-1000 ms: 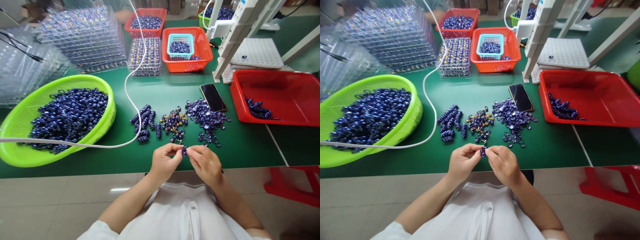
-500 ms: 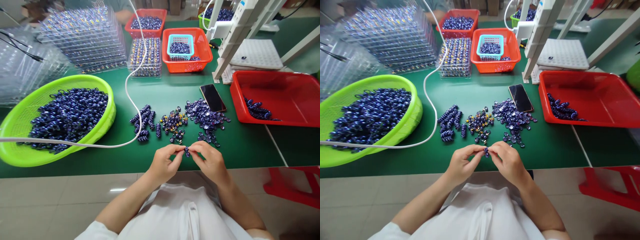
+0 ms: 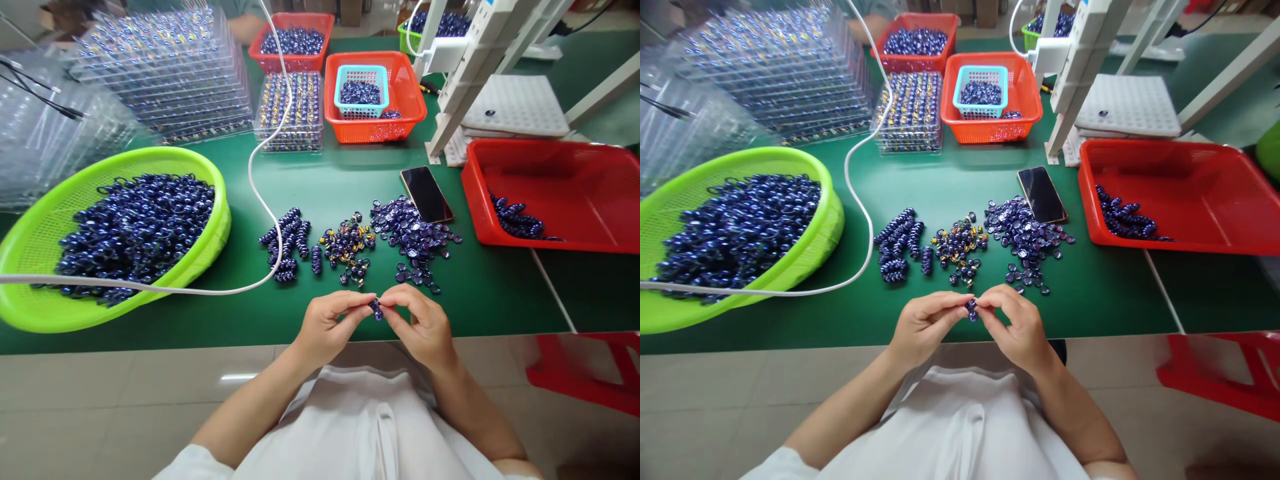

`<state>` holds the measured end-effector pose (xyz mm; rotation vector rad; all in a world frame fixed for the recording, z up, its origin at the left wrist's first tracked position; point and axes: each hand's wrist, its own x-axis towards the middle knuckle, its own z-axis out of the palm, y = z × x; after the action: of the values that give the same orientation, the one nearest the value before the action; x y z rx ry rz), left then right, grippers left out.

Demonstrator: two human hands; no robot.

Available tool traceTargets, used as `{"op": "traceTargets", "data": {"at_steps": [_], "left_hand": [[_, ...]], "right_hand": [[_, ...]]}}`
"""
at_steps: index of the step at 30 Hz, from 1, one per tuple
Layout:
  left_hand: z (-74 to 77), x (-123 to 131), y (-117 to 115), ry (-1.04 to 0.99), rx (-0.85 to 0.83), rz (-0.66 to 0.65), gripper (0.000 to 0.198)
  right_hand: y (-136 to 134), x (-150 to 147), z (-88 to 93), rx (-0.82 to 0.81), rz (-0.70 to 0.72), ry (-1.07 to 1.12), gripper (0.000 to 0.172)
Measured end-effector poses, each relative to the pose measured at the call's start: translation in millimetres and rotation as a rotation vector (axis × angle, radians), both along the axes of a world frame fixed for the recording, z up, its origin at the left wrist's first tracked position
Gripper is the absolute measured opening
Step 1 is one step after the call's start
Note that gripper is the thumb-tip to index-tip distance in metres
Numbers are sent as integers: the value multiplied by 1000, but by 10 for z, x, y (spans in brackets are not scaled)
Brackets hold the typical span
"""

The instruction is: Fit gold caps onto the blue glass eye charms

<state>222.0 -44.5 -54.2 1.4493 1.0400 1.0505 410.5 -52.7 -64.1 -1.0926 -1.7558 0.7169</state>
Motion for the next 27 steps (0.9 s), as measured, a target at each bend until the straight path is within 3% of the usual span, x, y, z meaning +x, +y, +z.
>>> {"op": "traceTargets", "data": {"at_steps": [4, 14, 20, 27], "left_hand": [[20, -25, 19, -14, -58, -19, 18], [56, -75, 89, -128, -290, -93, 15], [59, -106, 122, -47, -191, -123, 18], [38, -120, 138, 84, 33, -137, 20]], "right_hand": [[-13, 0, -1, 102, 24, -65, 20], [-8, 46, -25, 101, 117, -67, 22], [0, 37, 26, 16, 111, -32, 18], [-1, 11, 38, 86, 92, -85, 20]]}}
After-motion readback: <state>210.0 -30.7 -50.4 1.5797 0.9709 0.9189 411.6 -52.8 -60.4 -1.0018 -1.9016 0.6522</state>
